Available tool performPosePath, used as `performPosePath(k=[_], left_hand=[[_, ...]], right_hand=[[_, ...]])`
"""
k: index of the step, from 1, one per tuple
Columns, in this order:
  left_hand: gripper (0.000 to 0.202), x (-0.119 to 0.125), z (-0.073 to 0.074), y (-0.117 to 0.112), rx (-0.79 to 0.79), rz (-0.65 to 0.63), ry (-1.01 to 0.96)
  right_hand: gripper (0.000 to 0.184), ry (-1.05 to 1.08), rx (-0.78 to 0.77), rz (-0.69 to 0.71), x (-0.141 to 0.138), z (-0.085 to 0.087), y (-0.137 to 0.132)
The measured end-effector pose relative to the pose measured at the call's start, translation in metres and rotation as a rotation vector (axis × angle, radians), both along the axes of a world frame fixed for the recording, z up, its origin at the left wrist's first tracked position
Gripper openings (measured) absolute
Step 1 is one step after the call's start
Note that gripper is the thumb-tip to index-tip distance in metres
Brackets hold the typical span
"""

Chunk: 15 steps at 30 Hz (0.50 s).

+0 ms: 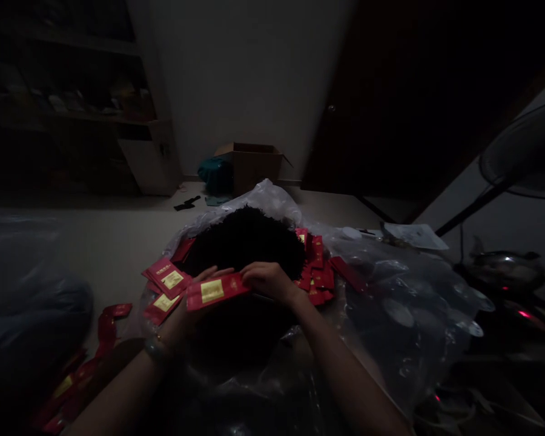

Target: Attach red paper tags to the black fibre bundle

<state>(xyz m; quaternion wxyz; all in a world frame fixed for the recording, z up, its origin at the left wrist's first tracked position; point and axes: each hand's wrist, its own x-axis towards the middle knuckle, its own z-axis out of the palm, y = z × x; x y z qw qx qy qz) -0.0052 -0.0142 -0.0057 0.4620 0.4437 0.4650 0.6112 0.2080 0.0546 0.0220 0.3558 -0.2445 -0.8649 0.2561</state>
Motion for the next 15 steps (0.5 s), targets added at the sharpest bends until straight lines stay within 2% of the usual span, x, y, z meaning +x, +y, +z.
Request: performPosePath(k=[1, 2, 3, 5, 6, 10, 12, 15], left_hand=[[0.035, 0.0, 0.008, -0.004, 0.008, -0.083, 0.009], [0.039, 0.001, 0.015, -0.006, 0.001, -0.259, 0.045], [0.036, 0.003, 0.019, -0.006, -0.038, -0.362, 0.057], [0.034, 0.009, 0.02, 0.001, -0.22, -0.547, 0.051], [0.038, 0.012, 0.017, 0.006, -0.264, -0.545, 0.053], [0.049, 0.021, -0.008, 0.021, -0.263, -0.343, 0.127], [0.051, 0.024, -0.016, 0.022, -0.254, -0.3, 0.224], [0.048, 0.027, -0.017, 0.018, -0.165, -0.183, 0.379]], right_hand=[[0.017, 0.011, -0.014, -0.001, 0.004, -0.006, -0.004], [0.017, 0.025, -0.023, -0.004, 0.007, -0.012, -0.007], [0.017, 0.036, -0.029, -0.011, 0.007, -0.018, -0.008], [0.017, 0.033, -0.022, -0.031, 0.007, -0.025, -0.009], [0.016, 0.02, -0.012, -0.044, 0.006, -0.027, -0.009], [0.018, -0.107, -0.005, -0.079, 0.001, -0.025, -0.011], [0.027, -0.154, -0.066, -0.137, -0.003, -0.022, -0.017], [0.038, -0.114, -0.227, -0.263, -0.01, -0.02, -0.026]])
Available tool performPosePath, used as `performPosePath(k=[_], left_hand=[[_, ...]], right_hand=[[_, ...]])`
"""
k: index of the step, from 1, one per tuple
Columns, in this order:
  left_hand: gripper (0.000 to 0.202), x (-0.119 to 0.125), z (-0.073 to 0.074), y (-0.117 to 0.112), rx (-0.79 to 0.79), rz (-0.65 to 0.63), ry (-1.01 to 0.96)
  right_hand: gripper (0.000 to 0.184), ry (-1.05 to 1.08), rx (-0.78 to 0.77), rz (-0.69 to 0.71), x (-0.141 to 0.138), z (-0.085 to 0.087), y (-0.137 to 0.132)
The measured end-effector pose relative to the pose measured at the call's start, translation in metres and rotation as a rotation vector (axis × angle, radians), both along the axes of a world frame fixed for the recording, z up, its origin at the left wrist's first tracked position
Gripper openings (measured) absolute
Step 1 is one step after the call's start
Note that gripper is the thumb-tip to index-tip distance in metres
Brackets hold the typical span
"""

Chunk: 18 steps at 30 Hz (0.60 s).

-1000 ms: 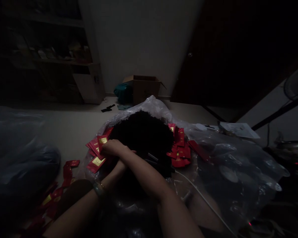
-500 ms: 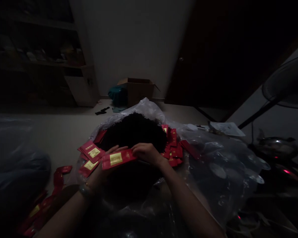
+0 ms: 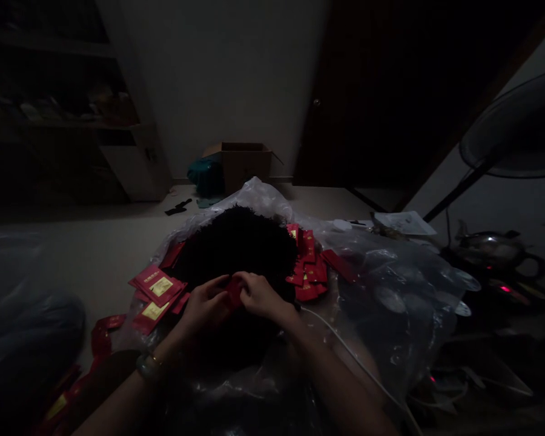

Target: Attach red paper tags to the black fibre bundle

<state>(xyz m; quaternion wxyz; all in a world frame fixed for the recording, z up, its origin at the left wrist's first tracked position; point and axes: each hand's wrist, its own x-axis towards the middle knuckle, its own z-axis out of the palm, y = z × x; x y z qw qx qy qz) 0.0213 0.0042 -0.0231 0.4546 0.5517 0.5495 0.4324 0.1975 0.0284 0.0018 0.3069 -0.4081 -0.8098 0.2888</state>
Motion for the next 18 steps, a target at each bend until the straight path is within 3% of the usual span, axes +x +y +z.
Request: performPosePath(k=[3, 5, 8, 10, 14, 18], left_hand=[[0.044, 0.002, 0.003, -0.005, 0.126, 0.057, 0.084], [0.042, 0.003, 0.002, -0.008, 0.193, 0.068, 0.11], [0.036, 0.004, -0.003, -0.009, 0.27, 0.042, 0.15], [0.034, 0.004, -0.007, -0.009, 0.309, 0.009, 0.211], [0.034, 0.004, -0.011, -0.007, 0.533, 0.052, 0.503], [0.051, 0.005, -0.015, -0.004, 0.733, 0.059, 0.761]], right_hand=[[0.03, 0.045, -0.121, -0.173, -0.007, -0.004, -0.005], [0.021, 0.01, -0.12, -0.272, -0.011, -0.008, -0.005], [0.007, -0.066, -0.045, -0.251, -0.015, -0.011, -0.005], [0.008, -0.083, -0.009, -0.183, -0.016, -0.01, -0.007], [0.006, -0.069, 0.018, -0.21, -0.016, -0.01, -0.008], [0.007, 0.144, -0.133, -0.261, -0.015, -0.015, -0.001]])
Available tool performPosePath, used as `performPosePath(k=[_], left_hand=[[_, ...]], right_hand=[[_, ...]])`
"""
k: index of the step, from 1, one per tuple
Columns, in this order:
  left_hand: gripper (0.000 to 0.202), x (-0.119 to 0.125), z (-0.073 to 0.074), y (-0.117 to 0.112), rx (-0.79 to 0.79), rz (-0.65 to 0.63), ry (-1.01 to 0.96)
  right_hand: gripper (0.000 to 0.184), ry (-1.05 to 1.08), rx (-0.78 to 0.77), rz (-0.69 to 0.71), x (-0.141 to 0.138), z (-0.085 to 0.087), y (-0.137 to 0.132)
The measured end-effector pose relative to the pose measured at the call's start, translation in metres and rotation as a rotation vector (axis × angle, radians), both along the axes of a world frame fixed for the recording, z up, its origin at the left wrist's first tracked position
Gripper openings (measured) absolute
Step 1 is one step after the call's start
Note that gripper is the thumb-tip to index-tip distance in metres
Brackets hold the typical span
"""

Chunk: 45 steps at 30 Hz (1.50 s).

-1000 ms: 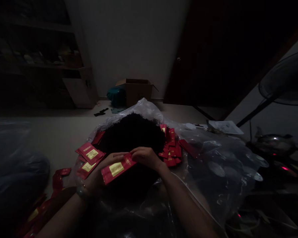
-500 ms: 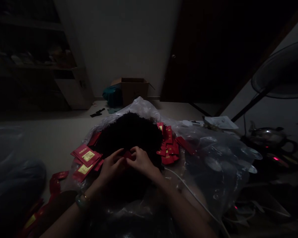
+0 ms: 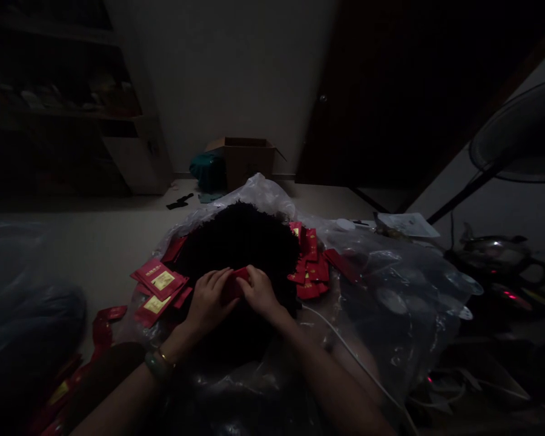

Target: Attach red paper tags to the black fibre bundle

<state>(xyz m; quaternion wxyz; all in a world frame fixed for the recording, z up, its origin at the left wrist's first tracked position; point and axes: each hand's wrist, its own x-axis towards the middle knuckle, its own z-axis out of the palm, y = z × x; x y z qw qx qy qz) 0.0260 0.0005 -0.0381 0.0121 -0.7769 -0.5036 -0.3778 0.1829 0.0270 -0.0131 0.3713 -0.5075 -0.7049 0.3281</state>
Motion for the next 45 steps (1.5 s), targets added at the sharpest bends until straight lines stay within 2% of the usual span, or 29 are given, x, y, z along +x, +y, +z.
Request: performPosePath(k=[2, 4, 7, 11, 15, 19, 22, 24, 25, 26, 28, 30, 32, 38, 39, 43, 45], left_hand=[[0.048, -0.001, -0.003, 0.002, 0.028, -0.008, 0.003], [0.044, -0.002, -0.006, 0.004, 0.04, -0.032, -0.026], [0.048, -0.002, -0.005, 0.004, 0.042, -0.037, -0.009], [0.048, -0.001, 0.002, -0.001, 0.047, 0.074, 0.133], [0.044, -0.001, 0.004, -0.004, 0.049, 0.085, 0.214], [0.04, -0.003, 0.0, 0.0, 0.014, 0.039, 0.185], [0.038, -0.005, -0.002, 0.004, 0.0, 0.06, 0.109], [0.039, -0.007, -0.002, 0.005, 0.0, 0.09, 0.056], [0.04, -0.008, -0.001, 0.006, 0.001, 0.099, 0.033], [0.041, -0.009, -0.001, 0.007, 0.002, 0.106, 0.015], [0.042, -0.01, 0.0, 0.007, 0.004, 0.117, -0.014], [0.04, -0.012, 0.001, 0.008, 0.004, 0.126, -0.038], [0.038, -0.014, 0.003, 0.009, 0.001, 0.133, -0.064], [0.033, -0.018, 0.009, 0.011, -0.034, 0.149, -0.182], [0.033, -0.018, 0.009, 0.011, -0.035, 0.156, -0.197], [0.033, -0.017, 0.01, 0.012, -0.045, 0.154, -0.212], [0.033, -0.017, 0.009, 0.012, -0.057, 0.149, -0.213]], right_hand=[[0.011, 0.188, -0.153, 0.1, 0.0, -0.002, 0.003], [0.023, 0.347, -0.301, 0.241, 0.001, -0.002, 0.005], [0.039, 0.463, -0.439, 0.382, 0.002, 0.001, 0.004], [0.047, 0.47, -0.503, 0.403, 0.002, 0.005, 0.001], [0.055, 0.487, -0.541, 0.371, 0.0, -0.002, 0.003], [0.062, 0.551, -0.615, 0.392, 0.002, -0.007, 0.01], [0.061, 0.557, -0.654, 0.388, 0.016, 0.004, 0.015], [0.056, 0.486, -0.649, 0.287, 0.027, 0.014, 0.017], [0.053, 0.386, -0.652, 0.25, 0.031, 0.018, 0.017], [0.049, 0.242, -0.66, 0.238, 0.034, 0.021, 0.016], [0.04, -0.185, -0.632, 0.295, 0.035, 0.025, 0.013], [0.032, -0.555, -0.529, 0.359, 0.032, 0.025, 0.009], [0.027, -0.72, -0.411, 0.36, 0.029, 0.024, 0.009], [0.03, -0.784, -0.32, 0.254, 0.038, 0.018, 0.015], [0.036, -0.771, -0.303, 0.256, 0.036, 0.015, 0.015], [0.082, -0.677, -0.185, 0.315, 0.009, -0.003, 0.012], [0.093, -0.723, -0.176, 0.353, -0.005, -0.01, 0.011]])
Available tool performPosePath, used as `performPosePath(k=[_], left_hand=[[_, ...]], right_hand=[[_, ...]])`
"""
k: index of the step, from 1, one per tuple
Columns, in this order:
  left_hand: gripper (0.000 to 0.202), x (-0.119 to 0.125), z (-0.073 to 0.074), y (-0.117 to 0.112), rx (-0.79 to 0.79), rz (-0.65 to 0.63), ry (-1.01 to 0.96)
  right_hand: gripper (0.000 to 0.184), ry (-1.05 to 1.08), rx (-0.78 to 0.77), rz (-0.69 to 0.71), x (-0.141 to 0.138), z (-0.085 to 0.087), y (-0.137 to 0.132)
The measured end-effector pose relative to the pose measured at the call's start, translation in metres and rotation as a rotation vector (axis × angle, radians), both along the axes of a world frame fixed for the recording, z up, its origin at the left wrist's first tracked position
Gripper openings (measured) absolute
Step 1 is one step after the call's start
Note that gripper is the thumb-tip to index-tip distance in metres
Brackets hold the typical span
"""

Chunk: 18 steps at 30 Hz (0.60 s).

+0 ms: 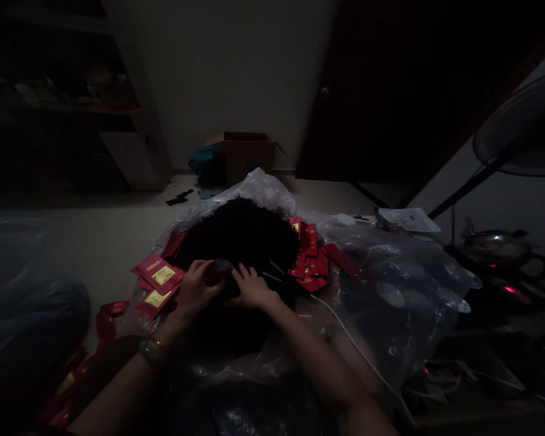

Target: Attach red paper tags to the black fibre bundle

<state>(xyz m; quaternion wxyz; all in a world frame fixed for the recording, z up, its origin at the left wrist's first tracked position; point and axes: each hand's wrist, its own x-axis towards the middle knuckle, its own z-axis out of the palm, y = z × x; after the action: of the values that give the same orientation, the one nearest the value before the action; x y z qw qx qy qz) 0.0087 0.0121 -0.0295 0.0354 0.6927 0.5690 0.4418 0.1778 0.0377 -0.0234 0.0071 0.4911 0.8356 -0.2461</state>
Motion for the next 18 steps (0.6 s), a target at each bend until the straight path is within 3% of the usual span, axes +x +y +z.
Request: performPosePath(k=[3, 6, 11, 15, 18], left_hand=[[0.033, -0.001, 0.0, 0.0, -0.018, -0.003, -0.02], [0.034, -0.001, 0.002, -0.001, -0.04, -0.005, -0.034], [0.034, 0.001, 0.005, -0.002, -0.069, -0.008, -0.026], [0.035, 0.0, 0.005, -0.002, -0.065, -0.018, -0.032], [0.035, -0.002, 0.006, -0.002, -0.047, -0.011, -0.043]], right_hand=[[0.098, -0.035, -0.008, 0.094, -0.003, -0.003, -0.003], [0.108, 0.002, -0.071, 0.175, 0.017, 0.001, -0.008], [0.126, -0.111, -0.159, 0.002, 0.038, -0.001, -0.019], [0.113, -0.018, -0.11, -0.105, 0.019, -0.009, -0.021], [0.097, 0.168, -0.024, -0.057, 0.0, -0.008, -0.017]])
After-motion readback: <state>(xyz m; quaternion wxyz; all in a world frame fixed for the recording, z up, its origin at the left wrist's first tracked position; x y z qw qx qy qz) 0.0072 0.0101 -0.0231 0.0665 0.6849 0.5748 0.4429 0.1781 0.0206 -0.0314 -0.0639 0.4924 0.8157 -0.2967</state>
